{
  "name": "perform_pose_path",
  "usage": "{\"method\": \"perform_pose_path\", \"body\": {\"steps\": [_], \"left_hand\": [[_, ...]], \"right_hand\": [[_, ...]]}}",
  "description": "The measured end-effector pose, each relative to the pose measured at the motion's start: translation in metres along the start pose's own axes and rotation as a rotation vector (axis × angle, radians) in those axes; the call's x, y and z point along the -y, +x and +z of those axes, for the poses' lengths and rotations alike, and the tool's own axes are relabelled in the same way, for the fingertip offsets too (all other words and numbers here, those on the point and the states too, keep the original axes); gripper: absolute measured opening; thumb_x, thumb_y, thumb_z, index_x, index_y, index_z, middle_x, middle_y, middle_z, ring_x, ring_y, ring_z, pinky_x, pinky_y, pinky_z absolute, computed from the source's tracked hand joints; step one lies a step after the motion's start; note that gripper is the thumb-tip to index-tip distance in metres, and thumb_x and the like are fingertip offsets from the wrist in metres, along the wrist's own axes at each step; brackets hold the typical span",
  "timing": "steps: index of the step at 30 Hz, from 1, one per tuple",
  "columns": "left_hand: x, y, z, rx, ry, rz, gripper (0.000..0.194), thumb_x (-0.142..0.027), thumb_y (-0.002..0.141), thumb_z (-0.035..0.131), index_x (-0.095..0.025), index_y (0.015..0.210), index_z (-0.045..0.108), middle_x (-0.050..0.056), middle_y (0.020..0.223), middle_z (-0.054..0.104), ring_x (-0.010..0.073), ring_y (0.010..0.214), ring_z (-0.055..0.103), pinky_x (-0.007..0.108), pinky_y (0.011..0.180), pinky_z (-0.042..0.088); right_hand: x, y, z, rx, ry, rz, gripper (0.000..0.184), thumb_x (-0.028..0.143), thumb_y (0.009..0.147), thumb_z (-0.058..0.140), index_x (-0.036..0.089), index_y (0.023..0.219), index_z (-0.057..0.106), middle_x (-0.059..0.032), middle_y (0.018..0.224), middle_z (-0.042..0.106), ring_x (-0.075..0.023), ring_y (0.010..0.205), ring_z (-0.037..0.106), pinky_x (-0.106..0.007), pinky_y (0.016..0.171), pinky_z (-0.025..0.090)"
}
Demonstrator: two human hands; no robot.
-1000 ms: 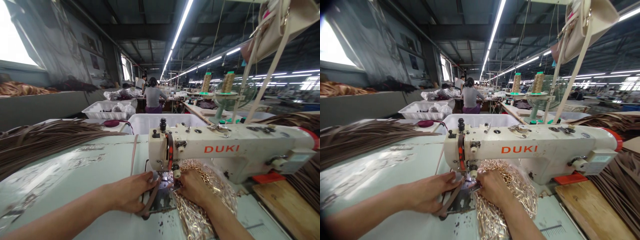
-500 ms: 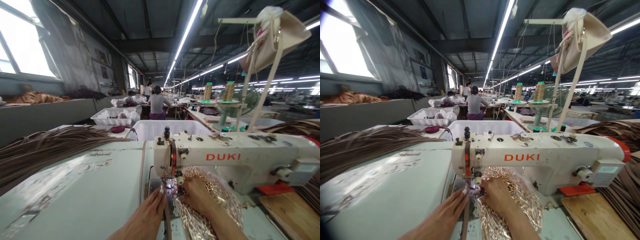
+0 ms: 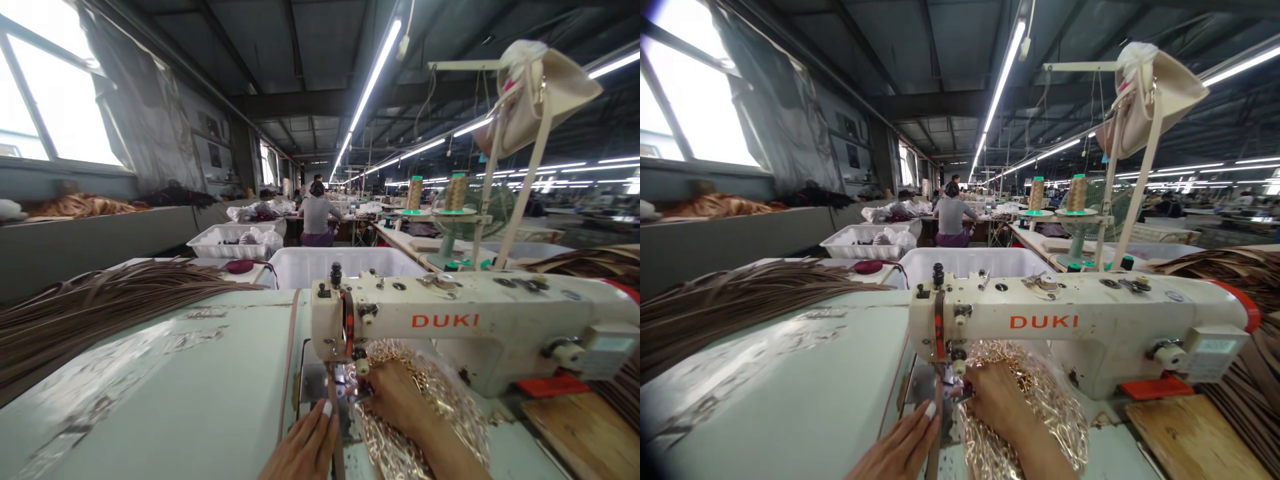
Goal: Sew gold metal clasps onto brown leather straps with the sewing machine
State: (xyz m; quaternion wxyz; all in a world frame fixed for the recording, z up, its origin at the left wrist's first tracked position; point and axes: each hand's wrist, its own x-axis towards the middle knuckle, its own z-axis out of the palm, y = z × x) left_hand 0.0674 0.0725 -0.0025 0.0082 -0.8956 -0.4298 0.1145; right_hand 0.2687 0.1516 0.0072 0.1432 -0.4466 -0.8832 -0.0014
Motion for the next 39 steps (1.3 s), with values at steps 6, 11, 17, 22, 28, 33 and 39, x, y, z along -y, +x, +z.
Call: {"method": "perform_pose_path", "body": {"steps": [6, 11, 17, 22, 28, 33, 39], "left_hand": [[-0.012, -0.013, 0.003, -0.026, -0.072, 0.001, 0.068, 0.005, 0.073, 0.038, -0.003, 0.140, 0.029, 0.023, 0.142, 0.024, 0.0341, 0.131, 0.019, 0.046, 0.104, 0.031], [-0.013, -0.014, 0.004, -0.044, -0.102, 0.016, 0.066, 0.006, 0.074, 0.037, -0.003, 0.139, 0.032, 0.024, 0.141, 0.027, 0.0355, 0.131, 0.020, 0.047, 0.103, 0.033], [-0.015, -0.014, -0.004, 0.021, -0.069, 0.011, 0.065, 0.006, 0.074, 0.036, -0.002, 0.139, 0.030, 0.024, 0.141, 0.026, 0.0354, 0.130, 0.021, 0.047, 0.102, 0.034], [-0.014, -0.015, -0.002, 0.026, -0.053, 0.038, 0.061, 0.003, 0.079, 0.035, -0.001, 0.139, 0.031, 0.026, 0.140, 0.026, 0.0370, 0.130, 0.021, 0.047, 0.101, 0.035], [-0.011, -0.013, 0.002, -0.053, -0.092, 0.041, 0.058, 0.001, 0.080, 0.044, -0.002, 0.137, 0.035, 0.027, 0.137, 0.034, 0.0372, 0.129, 0.026, 0.046, 0.102, 0.035], [-0.009, -0.012, 0.018, -0.080, -0.071, 0.048, 0.057, -0.002, 0.083, 0.045, -0.005, 0.139, 0.033, 0.025, 0.138, 0.033, 0.0372, 0.129, 0.026, 0.046, 0.101, 0.037], [0.000, -0.009, 0.041, -0.214, -0.071, 0.081, 0.058, -0.017, 0.093, 0.044, -0.019, 0.145, 0.017, 0.018, 0.138, 0.036, 0.0342, 0.128, 0.030, 0.044, 0.101, 0.039]], "right_hand": [[0.000, 0.001, -0.001, 0.053, -0.011, -0.003, 0.012, 0.026, 0.083, 0.058, 0.026, 0.082, 0.069, -0.0013, 0.080, 0.071, -0.0197, 0.078, 0.066, -0.024, 0.064, 0.036], [0.001, 0.000, -0.003, 0.047, -0.020, -0.008, 0.015, 0.030, 0.085, 0.056, 0.024, 0.079, 0.069, -0.0023, 0.077, 0.071, -0.0203, 0.075, 0.066, -0.025, 0.063, 0.036], [-0.001, 0.000, -0.004, 0.040, -0.020, -0.015, 0.008, 0.025, 0.080, 0.060, 0.025, 0.080, 0.069, -0.0006, 0.078, 0.071, -0.0200, 0.075, 0.065, -0.024, 0.061, 0.035], [-0.001, 0.001, -0.002, 0.038, -0.008, -0.016, 0.012, 0.022, 0.081, 0.058, 0.027, 0.081, 0.069, 0.0002, 0.078, 0.071, -0.0196, 0.076, 0.066, -0.024, 0.063, 0.036], [0.000, 0.001, -0.002, 0.056, 0.011, -0.005, 0.010, 0.022, 0.080, 0.061, 0.026, 0.083, 0.070, 0.0006, 0.079, 0.071, -0.0183, 0.075, 0.066, -0.024, 0.064, 0.037], [-0.002, 0.000, 0.000, 0.038, 0.017, -0.006, 0.010, 0.021, 0.079, 0.062, 0.027, 0.082, 0.070, 0.0012, 0.079, 0.071, -0.0183, 0.076, 0.066, -0.024, 0.065, 0.037], [-0.001, 0.001, 0.000, 0.038, 0.001, -0.004, 0.011, 0.022, 0.080, 0.060, 0.028, 0.081, 0.070, 0.0010, 0.078, 0.071, -0.0189, 0.075, 0.065, -0.024, 0.063, 0.036]]}}
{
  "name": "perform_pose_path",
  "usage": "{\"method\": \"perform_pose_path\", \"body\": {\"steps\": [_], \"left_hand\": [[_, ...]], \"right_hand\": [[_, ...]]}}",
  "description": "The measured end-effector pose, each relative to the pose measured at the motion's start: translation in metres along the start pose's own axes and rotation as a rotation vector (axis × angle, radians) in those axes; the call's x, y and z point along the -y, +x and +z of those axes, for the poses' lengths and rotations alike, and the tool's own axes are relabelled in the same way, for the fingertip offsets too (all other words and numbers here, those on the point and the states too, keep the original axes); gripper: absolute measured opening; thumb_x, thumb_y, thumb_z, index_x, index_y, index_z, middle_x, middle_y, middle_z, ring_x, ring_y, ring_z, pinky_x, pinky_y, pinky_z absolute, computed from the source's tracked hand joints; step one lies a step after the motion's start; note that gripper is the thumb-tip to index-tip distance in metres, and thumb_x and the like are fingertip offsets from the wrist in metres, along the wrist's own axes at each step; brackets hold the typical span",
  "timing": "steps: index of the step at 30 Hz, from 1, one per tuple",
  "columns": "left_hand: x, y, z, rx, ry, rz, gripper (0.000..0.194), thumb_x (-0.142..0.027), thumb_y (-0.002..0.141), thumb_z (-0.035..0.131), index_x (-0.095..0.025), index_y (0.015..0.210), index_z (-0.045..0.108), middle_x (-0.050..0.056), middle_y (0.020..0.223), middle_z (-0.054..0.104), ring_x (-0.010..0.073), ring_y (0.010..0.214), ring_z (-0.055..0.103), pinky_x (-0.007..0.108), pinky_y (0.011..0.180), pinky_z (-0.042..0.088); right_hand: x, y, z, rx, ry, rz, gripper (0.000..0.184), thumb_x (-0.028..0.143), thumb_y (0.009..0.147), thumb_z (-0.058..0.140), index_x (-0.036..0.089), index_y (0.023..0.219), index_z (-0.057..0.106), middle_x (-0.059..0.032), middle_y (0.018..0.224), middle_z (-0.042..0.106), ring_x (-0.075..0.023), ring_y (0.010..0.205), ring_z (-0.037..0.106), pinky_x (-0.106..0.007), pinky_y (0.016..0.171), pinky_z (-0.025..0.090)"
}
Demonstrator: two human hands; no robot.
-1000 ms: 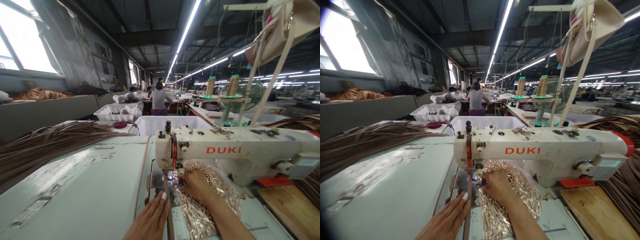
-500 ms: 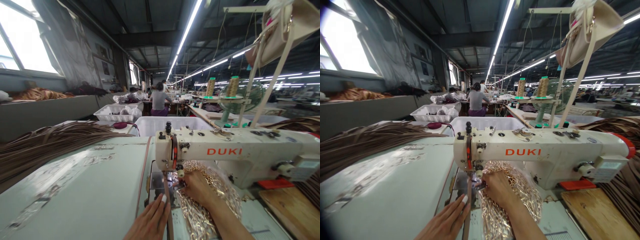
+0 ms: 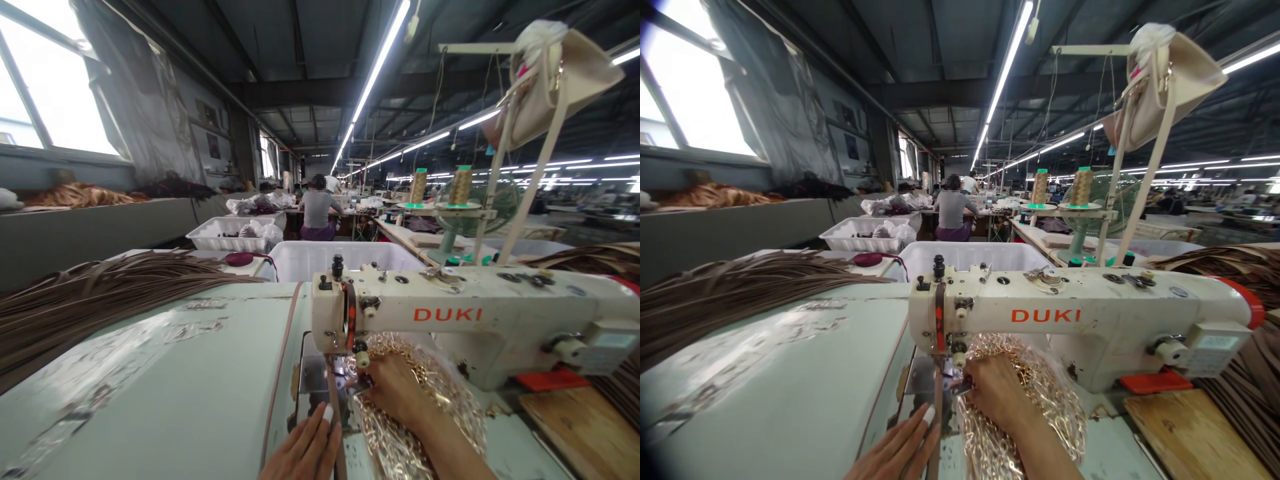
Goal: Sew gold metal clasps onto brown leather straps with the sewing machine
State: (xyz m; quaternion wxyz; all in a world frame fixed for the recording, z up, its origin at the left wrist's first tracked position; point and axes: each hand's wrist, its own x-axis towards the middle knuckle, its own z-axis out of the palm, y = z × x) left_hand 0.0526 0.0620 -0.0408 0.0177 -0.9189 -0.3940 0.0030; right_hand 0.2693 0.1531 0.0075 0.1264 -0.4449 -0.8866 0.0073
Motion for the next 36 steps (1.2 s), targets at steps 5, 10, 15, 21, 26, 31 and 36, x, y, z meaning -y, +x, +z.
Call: {"method": "perform_pose_path", "body": {"steps": [5, 10, 15, 21, 26, 31, 36], "left_hand": [[0.002, -0.001, -0.002, -0.036, 0.032, 0.044, 0.068, -0.027, 0.095, 0.043, -0.020, 0.144, -0.003, 0.018, 0.137, 0.037, 0.0350, 0.125, 0.035, 0.042, 0.098, 0.043], [0.006, -0.002, 0.007, -0.112, 0.051, 0.055, 0.077, -0.022, 0.095, 0.043, -0.022, 0.138, -0.022, 0.016, 0.136, 0.040, 0.0327, 0.125, 0.037, 0.040, 0.099, 0.044], [0.006, 0.001, 0.009, -0.020, 0.047, 0.047, 0.062, -0.022, 0.094, 0.044, -0.019, 0.146, 0.009, 0.018, 0.137, 0.039, 0.0364, 0.125, 0.035, 0.044, 0.098, 0.043], [-0.011, 0.002, -0.029, 0.102, 0.028, -0.008, 0.053, -0.005, 0.086, 0.046, -0.007, 0.138, 0.037, 0.024, 0.136, 0.037, 0.0366, 0.127, 0.030, 0.043, 0.100, 0.039], [-0.018, 0.003, -0.044, 0.195, 0.041, -0.040, 0.061, 0.003, 0.079, 0.042, -0.005, 0.139, 0.034, 0.025, 0.138, 0.030, 0.0363, 0.128, 0.025, 0.045, 0.100, 0.037], [-0.018, 0.005, -0.044, 0.210, 0.042, -0.013, 0.062, 0.007, 0.077, 0.040, -0.003, 0.138, 0.034, 0.027, 0.137, 0.031, 0.0376, 0.127, 0.026, 0.046, 0.100, 0.037], [-0.017, 0.006, -0.043, 0.195, 0.108, 0.001, 0.062, 0.006, 0.076, 0.043, -0.004, 0.137, 0.037, 0.026, 0.135, 0.036, 0.0379, 0.125, 0.032, 0.044, 0.096, 0.041]], "right_hand": [[0.003, -0.001, -0.002, 0.002, -0.017, 0.009, 0.011, 0.028, 0.083, 0.059, 0.028, 0.081, 0.070, 0.0003, 0.078, 0.071, -0.0188, 0.074, 0.066, -0.024, 0.062, 0.035], [0.003, -0.001, -0.003, 0.011, -0.021, 0.012, 0.017, 0.035, 0.086, 0.057, 0.026, 0.080, 0.070, -0.0006, 0.078, 0.071, -0.0197, 0.077, 0.066, -0.025, 0.062, 0.036], [0.002, -0.001, -0.001, 0.014, -0.002, 0.015, 0.010, 0.031, 0.082, 0.062, 0.026, 0.081, 0.070, -0.0001, 0.080, 0.071, -0.0195, 0.078, 0.066, -0.024, 0.064, 0.037], [0.001, 0.000, -0.001, 0.007, -0.012, 0.013, 0.015, 0.030, 0.085, 0.057, 0.024, 0.079, 0.069, -0.0022, 0.078, 0.071, -0.0189, 0.074, 0.065, -0.024, 0.063, 0.036], [-0.001, -0.001, 0.000, -0.025, -0.018, -0.026, 0.015, 0.029, 0.085, 0.056, 0.024, 0.077, 0.068, -0.0010, 0.076, 0.070, -0.0188, 0.072, 0.065, -0.024, 0.061, 0.035], [0.000, 0.000, 0.000, -0.012, -0.029, -0.012, 0.014, 0.027, 0.084, 0.057, 0.025, 0.076, 0.069, -0.0004, 0.073, 0.070, -0.0191, 0.071, 0.065, -0.024, 0.060, 0.035], [0.001, 0.001, -0.001, 0.020, -0.062, 0.008, 0.013, 0.026, 0.083, 0.059, 0.023, 0.076, 0.069, -0.0014, 0.076, 0.070, -0.0188, 0.072, 0.065, -0.024, 0.061, 0.035]]}}
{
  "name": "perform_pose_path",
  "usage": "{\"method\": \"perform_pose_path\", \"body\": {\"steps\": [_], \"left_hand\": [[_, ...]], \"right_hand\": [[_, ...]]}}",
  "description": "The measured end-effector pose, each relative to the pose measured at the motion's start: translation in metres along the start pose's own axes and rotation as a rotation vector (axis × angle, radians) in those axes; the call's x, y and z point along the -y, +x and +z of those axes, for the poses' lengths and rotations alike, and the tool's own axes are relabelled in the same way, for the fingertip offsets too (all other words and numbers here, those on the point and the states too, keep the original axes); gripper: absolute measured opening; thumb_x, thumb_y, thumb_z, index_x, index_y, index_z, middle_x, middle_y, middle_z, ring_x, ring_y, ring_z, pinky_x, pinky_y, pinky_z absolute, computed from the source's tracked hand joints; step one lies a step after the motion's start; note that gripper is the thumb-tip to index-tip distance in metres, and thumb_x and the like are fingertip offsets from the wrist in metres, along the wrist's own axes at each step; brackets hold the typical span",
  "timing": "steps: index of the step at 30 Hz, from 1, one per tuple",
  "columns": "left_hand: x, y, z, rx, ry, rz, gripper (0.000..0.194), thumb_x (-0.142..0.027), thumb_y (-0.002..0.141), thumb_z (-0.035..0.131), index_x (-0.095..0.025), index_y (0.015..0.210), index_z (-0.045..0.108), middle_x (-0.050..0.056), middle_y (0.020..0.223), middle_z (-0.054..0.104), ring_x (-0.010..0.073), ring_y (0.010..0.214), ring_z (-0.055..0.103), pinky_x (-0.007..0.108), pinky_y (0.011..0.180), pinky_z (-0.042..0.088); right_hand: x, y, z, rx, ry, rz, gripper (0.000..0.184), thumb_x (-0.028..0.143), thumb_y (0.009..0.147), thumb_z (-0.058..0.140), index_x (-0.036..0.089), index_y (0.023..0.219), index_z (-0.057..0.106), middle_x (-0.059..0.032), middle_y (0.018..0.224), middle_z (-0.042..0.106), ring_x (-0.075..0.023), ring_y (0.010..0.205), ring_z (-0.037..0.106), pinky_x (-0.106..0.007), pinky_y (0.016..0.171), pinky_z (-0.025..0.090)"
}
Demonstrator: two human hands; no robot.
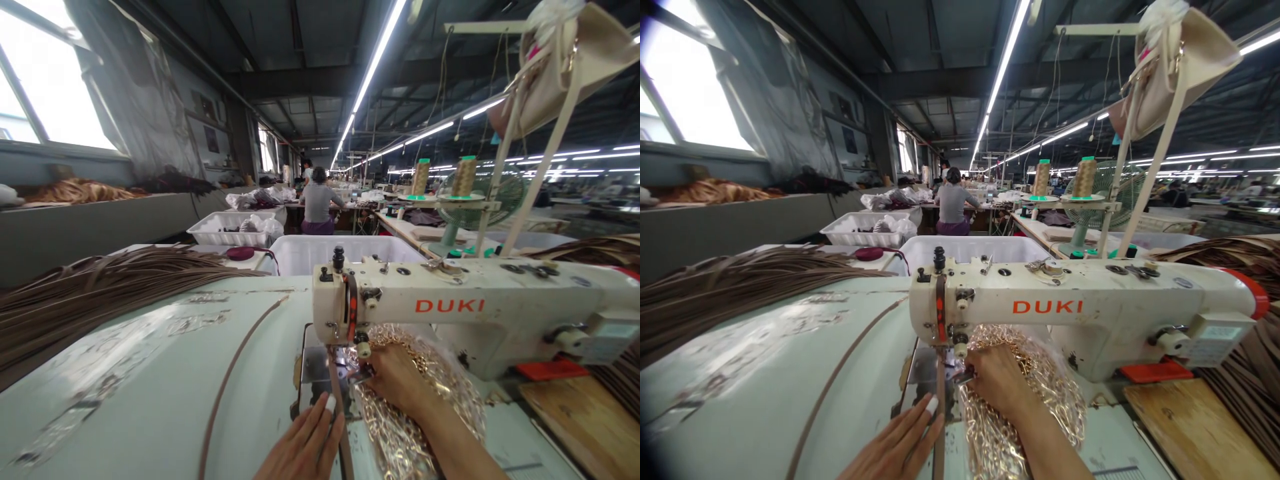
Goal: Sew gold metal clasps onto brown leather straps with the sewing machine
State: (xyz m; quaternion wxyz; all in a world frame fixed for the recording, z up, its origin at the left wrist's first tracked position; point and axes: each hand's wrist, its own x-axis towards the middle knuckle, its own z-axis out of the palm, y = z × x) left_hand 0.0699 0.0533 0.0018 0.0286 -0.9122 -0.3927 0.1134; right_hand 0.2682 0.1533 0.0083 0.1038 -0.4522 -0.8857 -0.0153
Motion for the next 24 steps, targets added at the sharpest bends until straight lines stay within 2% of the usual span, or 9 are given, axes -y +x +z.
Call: {"method": "perform_pose_path", "body": {"steps": [6, 11, 18, 24], "left_hand": [[0.001, 0.001, 0.009, -0.090, 0.085, 0.036, 0.063, 0.009, 0.073, 0.044, -0.002, 0.134, 0.040, 0.026, 0.131, 0.043, 0.0385, 0.121, 0.038, 0.043, 0.093, 0.045], [0.002, -0.002, 0.015, -0.144, 0.070, 0.037, 0.057, 0.000, 0.077, 0.053, -0.003, 0.133, 0.041, 0.028, 0.130, 0.044, 0.0396, 0.121, 0.040, 0.044, 0.092, 0.046], [0.003, -0.003, 0.018, -0.186, 0.127, 0.075, 0.052, -0.007, 0.083, 0.054, -0.004, 0.133, 0.042, 0.027, 0.128, 0.047, 0.0391, 0.119, 0.043, 0.043, 0.089, 0.049], [0.004, -0.001, 0.019, -0.210, 0.228, 0.103, 0.049, -0.015, 0.085, 0.059, -0.006, 0.131, 0.046, 0.026, 0.124, 0.051, 0.0385, 0.115, 0.047, 0.040, 0.086, 0.051]], "right_hand": [[-0.001, -0.001, 0.002, -0.038, -0.004, -0.024, 0.012, 0.029, 0.082, 0.061, 0.023, 0.073, 0.068, -0.0005, 0.075, 0.070, -0.0187, 0.072, 0.065, -0.025, 0.058, 0.033], [-0.002, -0.001, 0.002, -0.079, 0.007, -0.036, 0.016, 0.031, 0.083, 0.060, 0.024, 0.069, 0.066, 0.0013, 0.070, 0.070, -0.0184, 0.067, 0.065, -0.026, 0.056, 0.031], [-0.004, -0.001, 0.005, -0.084, 0.030, -0.038, 0.017, 0.037, 0.083, 0.060, 0.025, 0.073, 0.066, 0.0006, 0.071, 0.069, -0.0193, 0.069, 0.065, -0.025, 0.058, 0.031], [-0.004, -0.001, 0.007, -0.110, 0.025, -0.045, 0.019, 0.037, 0.082, 0.061, 0.024, 0.068, 0.066, 0.0015, 0.068, 0.069, -0.0184, 0.065, 0.065, -0.026, 0.056, 0.029]]}}
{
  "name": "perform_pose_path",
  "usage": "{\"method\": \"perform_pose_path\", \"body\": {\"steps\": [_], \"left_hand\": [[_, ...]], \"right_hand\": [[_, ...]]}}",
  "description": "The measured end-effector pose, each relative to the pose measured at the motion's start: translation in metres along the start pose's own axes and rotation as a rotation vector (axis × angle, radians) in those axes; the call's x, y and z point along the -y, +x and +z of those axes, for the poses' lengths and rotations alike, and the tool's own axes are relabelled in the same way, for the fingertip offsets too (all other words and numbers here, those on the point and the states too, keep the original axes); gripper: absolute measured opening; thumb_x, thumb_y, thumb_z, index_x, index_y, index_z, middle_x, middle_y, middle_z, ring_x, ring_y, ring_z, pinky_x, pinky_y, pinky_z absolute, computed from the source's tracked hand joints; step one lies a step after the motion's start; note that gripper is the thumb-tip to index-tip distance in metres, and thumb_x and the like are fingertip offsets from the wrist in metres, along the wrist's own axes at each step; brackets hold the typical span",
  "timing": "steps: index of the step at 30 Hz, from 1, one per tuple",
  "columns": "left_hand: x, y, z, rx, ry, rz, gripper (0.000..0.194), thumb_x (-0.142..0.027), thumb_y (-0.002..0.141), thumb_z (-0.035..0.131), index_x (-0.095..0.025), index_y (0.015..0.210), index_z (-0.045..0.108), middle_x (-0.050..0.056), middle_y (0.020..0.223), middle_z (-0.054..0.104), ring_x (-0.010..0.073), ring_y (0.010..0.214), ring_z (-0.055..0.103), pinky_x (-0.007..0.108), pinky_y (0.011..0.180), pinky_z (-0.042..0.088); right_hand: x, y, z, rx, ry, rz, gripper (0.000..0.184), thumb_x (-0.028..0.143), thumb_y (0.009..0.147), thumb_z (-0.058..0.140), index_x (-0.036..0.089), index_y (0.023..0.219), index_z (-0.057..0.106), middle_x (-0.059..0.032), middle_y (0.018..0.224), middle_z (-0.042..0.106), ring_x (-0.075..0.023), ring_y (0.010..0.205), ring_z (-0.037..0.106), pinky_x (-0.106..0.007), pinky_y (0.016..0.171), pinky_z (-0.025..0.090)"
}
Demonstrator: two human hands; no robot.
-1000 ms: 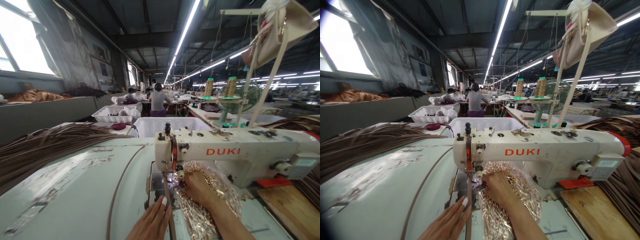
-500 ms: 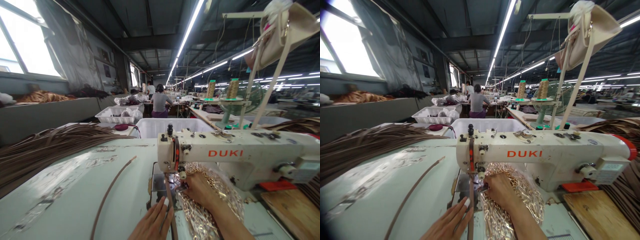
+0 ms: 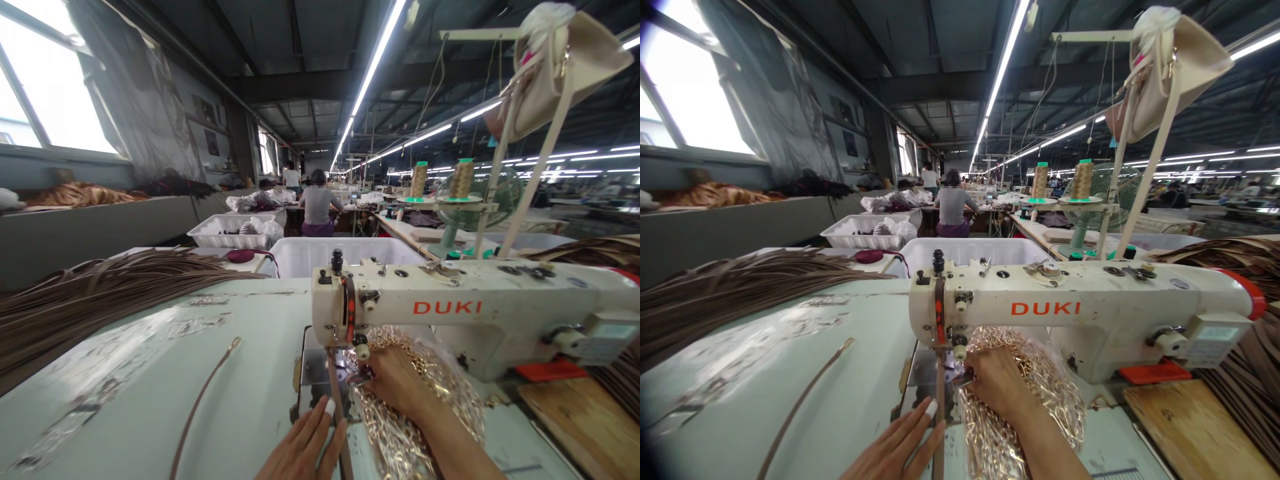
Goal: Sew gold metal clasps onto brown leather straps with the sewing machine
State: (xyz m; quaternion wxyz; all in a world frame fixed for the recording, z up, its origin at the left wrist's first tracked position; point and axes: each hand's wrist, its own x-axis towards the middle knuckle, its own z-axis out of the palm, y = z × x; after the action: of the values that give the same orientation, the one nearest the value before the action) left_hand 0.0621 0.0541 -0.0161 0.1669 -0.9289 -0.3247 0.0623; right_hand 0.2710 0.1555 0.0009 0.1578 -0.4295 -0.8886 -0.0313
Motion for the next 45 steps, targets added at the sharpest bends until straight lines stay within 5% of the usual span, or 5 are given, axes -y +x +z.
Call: {"method": "perform_pose_path", "body": {"steps": [9, 13, 27, 35, 45], "left_hand": [[0.000, -0.002, 0.006, -0.038, -0.027, -0.022, 0.050, -0.017, 0.086, 0.057, -0.008, 0.133, 0.043, 0.025, 0.126, 0.051, 0.0377, 0.116, 0.047, 0.042, 0.087, 0.051], [-0.004, -0.005, 0.019, -0.016, -0.143, -0.090, 0.064, -0.002, 0.079, 0.052, -0.011, 0.139, 0.032, 0.024, 0.135, 0.042, 0.0369, 0.127, 0.034, 0.045, 0.094, 0.045], [-0.011, -0.007, 0.064, -0.185, -0.133, -0.103, 0.087, -0.017, 0.084, 0.055, -0.014, 0.145, -0.006, 0.024, 0.138, 0.038, 0.0379, 0.130, 0.029, 0.047, 0.097, 0.043], [-0.003, -0.009, 0.025, -0.142, -0.121, -0.055, 0.088, -0.008, 0.083, 0.055, -0.014, 0.145, -0.007, 0.024, 0.132, 0.046, 0.0358, 0.124, 0.040, 0.042, 0.093, 0.046], [0.000, -0.007, 0.021, -0.188, -0.048, -0.024, 0.081, -0.023, 0.088, 0.059, -0.011, 0.146, 0.004, 0.024, 0.125, 0.052, 0.0367, 0.115, 0.050, 0.040, 0.086, 0.052]], "right_hand": [[0.000, 0.001, -0.001, -0.003, 0.015, -0.008, 0.017, 0.034, 0.081, 0.063, 0.023, 0.067, 0.066, 0.0016, 0.069, 0.069, -0.0172, 0.065, 0.065, -0.025, 0.056, 0.029], [0.000, 0.001, -0.001, -0.001, 0.016, -0.014, 0.015, 0.035, 0.078, 0.067, 0.024, 0.069, 0.066, 0.0016, 0.070, 0.069, -0.0179, 0.066, 0.065, -0.025, 0.057, 0.029], [0.001, 0.000, -0.006, 0.042, 0.042, -0.002, 0.019, 0.037, 0.085, 0.058, 0.025, 0.075, 0.068, 0.0007, 0.076, 0.070, -0.0181, 0.072, 0.064, -0.025, 0.060, 0.032], [0.002, 0.001, -0.006, 0.065, 0.058, 0.019, 0.026, 0.046, 0.086, 0.057, 0.025, 0.076, 0.068, -0.0008, 0.076, 0.070, -0.0188, 0.073, 0.065, -0.025, 0.062, 0.034], [0.002, 0.001, -0.005, 0.053, 0.033, 0.017, 0.024, 0.044, 0.083, 0.061, 0.023, 0.072, 0.066, 0.0002, 0.073, 0.070, -0.0186, 0.070, 0.065, -0.025, 0.060, 0.034]]}}
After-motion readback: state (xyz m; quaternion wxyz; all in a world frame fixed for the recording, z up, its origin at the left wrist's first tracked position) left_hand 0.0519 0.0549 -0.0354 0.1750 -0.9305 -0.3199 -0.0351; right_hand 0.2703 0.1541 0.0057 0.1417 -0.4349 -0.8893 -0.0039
